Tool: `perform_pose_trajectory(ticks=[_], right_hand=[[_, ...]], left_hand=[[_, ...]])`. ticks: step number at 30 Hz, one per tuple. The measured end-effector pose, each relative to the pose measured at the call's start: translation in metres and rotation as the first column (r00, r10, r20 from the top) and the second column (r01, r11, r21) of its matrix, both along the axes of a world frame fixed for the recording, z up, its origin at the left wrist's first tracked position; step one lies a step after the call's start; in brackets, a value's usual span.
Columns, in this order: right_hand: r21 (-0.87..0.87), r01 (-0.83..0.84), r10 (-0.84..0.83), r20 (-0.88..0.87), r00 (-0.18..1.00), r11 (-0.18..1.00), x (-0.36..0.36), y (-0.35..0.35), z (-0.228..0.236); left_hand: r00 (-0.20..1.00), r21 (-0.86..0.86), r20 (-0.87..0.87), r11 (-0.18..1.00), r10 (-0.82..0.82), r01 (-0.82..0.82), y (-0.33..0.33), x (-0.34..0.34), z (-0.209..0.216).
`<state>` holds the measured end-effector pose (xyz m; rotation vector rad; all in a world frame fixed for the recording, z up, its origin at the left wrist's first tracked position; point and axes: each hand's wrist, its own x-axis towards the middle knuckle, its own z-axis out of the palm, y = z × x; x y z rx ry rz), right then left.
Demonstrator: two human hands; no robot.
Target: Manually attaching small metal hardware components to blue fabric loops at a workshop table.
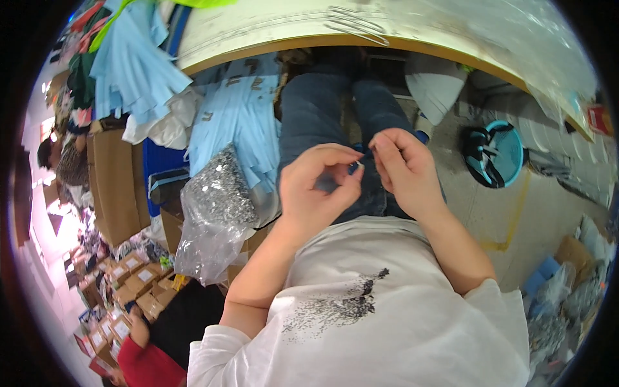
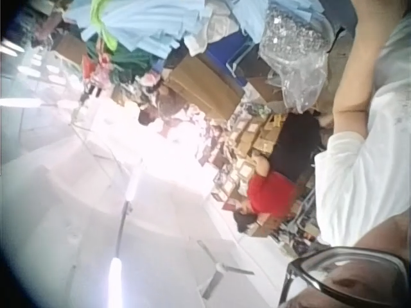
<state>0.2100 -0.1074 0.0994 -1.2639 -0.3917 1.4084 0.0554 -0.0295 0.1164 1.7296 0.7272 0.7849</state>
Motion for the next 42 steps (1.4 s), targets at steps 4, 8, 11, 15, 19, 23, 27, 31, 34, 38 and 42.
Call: perform_pose_trajectory(ticks=[4,8,11,15,19,23,27,31,34,38,42], right_hand=[[-0.009,-0.015,0.015,0.017,1.000,1.000,-0.003,0.001,-0.003],[0.004,-0.006,0.005,0.083,0.997,1.000,-0.005,0.004,-0.001],[-0.003,-0.014,0.014,0.106,0.994,1.000,-0.008,0.003,0.003],[0.076,-0.053,0.043,0.120,0.992,0.996,-0.006,0.001,0.001],[0.126,-0.159,0.118,0.285,0.951,0.979,-0.005,-0.003,0.003],[0.208,-0.153,0.044,0.452,0.891,0.966,-0.009,-0.002,0.000],[0.211,-0.179,0.042,0.527,0.849,0.961,-0.007,-0.002,0.000],[0.229,-0.183,-0.014,0.658,0.753,0.956,-0.005,-0.003,-0.006],[0.242,-0.182,-0.027,0.667,0.744,0.953,-0.006,-0.003,-0.004],[0.257,-0.183,-0.012,0.610,0.792,0.949,-0.007,-0.002,-0.002],[0.089,-0.084,0.043,0.391,0.919,0.993,-0.008,-0.003,0.002]], left_hand=[[0.994,-0.158,0.082,0.984,-0.072,0.084,0.001,-0.005,0.000],[0.985,-0.179,0.115,0.973,-0.129,0.148,0.005,-0.008,0.007],[0.994,-0.220,0.061,0.970,-0.094,0.106,0.005,-0.014,0.002],[0.991,-0.368,-0.125,0.930,-0.045,-0.004,0.009,-0.016,0.012],[0.991,-0.214,-0.127,0.977,-0.031,0.003,0.010,-0.017,0.006],[0.997,-0.367,-0.082,0.930,-0.012,-0.019,0.011,-0.018,0.009],[1.000,-0.537,-0.003,0.843,-0.026,0.020,0.010,-0.019,0.007],[0.998,-0.578,0.055,0.815,-0.020,0.048,0.010,-0.019,0.009],[0.998,-0.620,0.034,0.782,-0.044,0.056,0.013,-0.020,0.014],[0.996,-0.699,0.072,0.710,-0.053,0.088,0.015,-0.021,0.014],[0.991,-0.768,0.124,0.629,-0.041,0.122,0.015,-0.021,0.013]])
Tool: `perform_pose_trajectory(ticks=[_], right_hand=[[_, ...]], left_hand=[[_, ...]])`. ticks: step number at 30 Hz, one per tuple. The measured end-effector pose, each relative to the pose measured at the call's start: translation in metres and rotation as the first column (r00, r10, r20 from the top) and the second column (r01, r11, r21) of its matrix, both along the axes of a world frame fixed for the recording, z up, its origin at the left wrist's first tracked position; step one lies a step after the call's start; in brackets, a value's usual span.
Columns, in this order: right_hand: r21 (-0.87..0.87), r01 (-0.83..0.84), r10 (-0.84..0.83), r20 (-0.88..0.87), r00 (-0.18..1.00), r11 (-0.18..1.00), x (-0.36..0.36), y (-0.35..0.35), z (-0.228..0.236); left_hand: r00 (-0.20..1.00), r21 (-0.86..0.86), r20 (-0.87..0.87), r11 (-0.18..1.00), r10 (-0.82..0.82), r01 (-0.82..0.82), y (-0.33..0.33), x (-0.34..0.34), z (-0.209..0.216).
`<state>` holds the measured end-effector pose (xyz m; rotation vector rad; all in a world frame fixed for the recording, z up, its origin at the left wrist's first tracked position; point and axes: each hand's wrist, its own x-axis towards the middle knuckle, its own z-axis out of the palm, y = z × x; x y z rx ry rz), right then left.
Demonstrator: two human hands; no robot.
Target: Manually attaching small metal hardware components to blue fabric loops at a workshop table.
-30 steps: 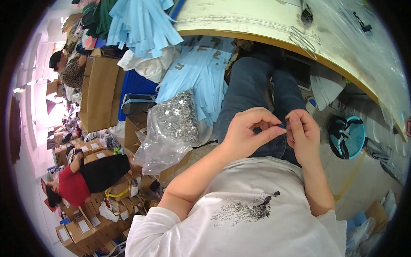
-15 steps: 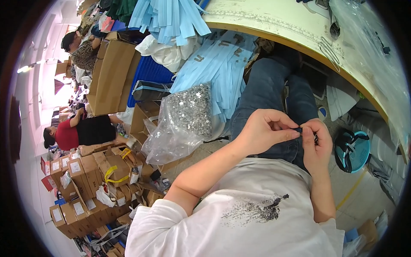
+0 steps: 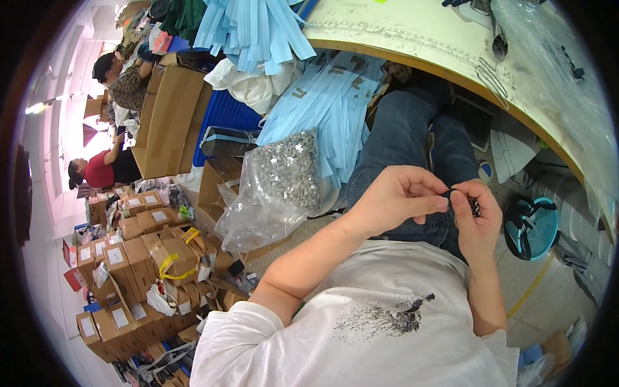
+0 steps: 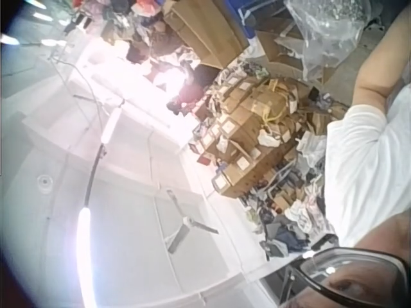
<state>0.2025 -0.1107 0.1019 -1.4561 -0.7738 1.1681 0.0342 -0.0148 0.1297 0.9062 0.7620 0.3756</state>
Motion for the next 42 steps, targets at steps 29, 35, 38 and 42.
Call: perform_pose_trajectory(ticks=[29,35,38,42], right_hand=[[-0.021,-0.025,0.011,-0.501,0.865,0.999,0.003,0.012,0.010],[0.012,-0.002,0.009,-0.620,0.784,1.000,0.010,0.008,0.013],[0.041,0.034,0.007,-0.735,0.678,0.999,0.009,0.009,0.011],[-0.001,0.071,-0.045,-0.771,0.635,0.997,0.010,0.009,0.012]], left_hand=[[0.976,0.653,-0.092,0.752,0.197,-0.090,-0.006,0.012,-0.010],[0.986,0.376,0.057,0.912,0.156,-0.166,-0.014,0.012,-0.014],[0.959,0.195,0.211,0.954,0.187,-0.229,-0.016,0.012,-0.017],[0.893,0.082,0.418,0.971,0.170,-0.223,-0.015,0.017,-0.017]])
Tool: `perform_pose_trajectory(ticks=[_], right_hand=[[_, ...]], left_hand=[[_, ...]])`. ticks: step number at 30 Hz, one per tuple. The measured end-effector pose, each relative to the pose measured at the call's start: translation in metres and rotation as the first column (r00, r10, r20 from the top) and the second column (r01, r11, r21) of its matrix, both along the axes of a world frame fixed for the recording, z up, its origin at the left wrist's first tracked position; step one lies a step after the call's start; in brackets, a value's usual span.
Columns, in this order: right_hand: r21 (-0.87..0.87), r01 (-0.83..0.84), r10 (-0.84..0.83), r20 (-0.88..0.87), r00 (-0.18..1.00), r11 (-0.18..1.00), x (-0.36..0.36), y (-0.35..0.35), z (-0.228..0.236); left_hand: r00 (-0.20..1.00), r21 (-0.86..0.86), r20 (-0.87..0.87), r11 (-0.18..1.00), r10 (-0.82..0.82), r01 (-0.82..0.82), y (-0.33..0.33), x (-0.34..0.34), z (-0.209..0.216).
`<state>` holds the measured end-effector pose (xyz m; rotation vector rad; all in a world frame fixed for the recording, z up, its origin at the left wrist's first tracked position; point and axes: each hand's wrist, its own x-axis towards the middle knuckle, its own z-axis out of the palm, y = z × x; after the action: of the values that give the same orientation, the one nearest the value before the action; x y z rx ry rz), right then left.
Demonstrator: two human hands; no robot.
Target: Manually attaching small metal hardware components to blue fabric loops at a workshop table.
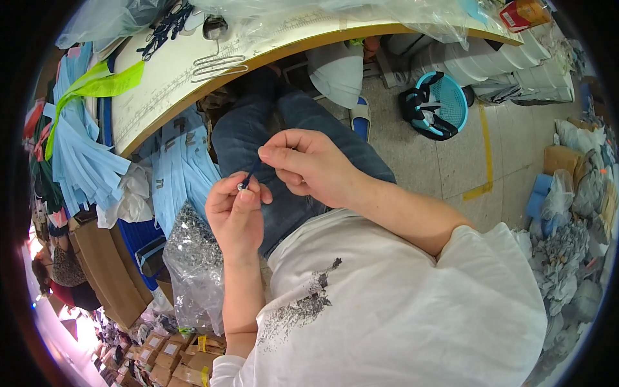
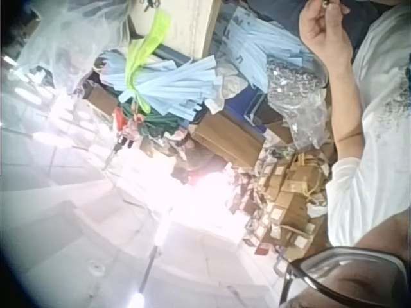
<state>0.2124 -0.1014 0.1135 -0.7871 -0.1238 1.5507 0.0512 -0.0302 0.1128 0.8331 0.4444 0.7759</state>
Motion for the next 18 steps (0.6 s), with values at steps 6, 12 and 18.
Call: perform_pose_trajectory(ticks=[6,12,18], right_hand=[[0.006,-0.006,0.007,-0.036,0.999,1.000,-0.001,0.002,0.003],[-0.002,-0.087,0.085,-0.174,0.981,0.996,0.012,0.001,-0.005],[-0.004,-0.030,0.027,-0.346,0.938,1.000,0.018,-0.010,-0.020]], left_hand=[[0.990,-0.048,0.125,0.996,-0.063,0.069,0.004,0.004,-0.003],[0.995,0.178,0.042,0.981,-0.088,0.079,0.033,0.022,0.024],[0.984,0.683,-0.109,0.730,0.140,-0.028,0.116,0.143,0.132]])
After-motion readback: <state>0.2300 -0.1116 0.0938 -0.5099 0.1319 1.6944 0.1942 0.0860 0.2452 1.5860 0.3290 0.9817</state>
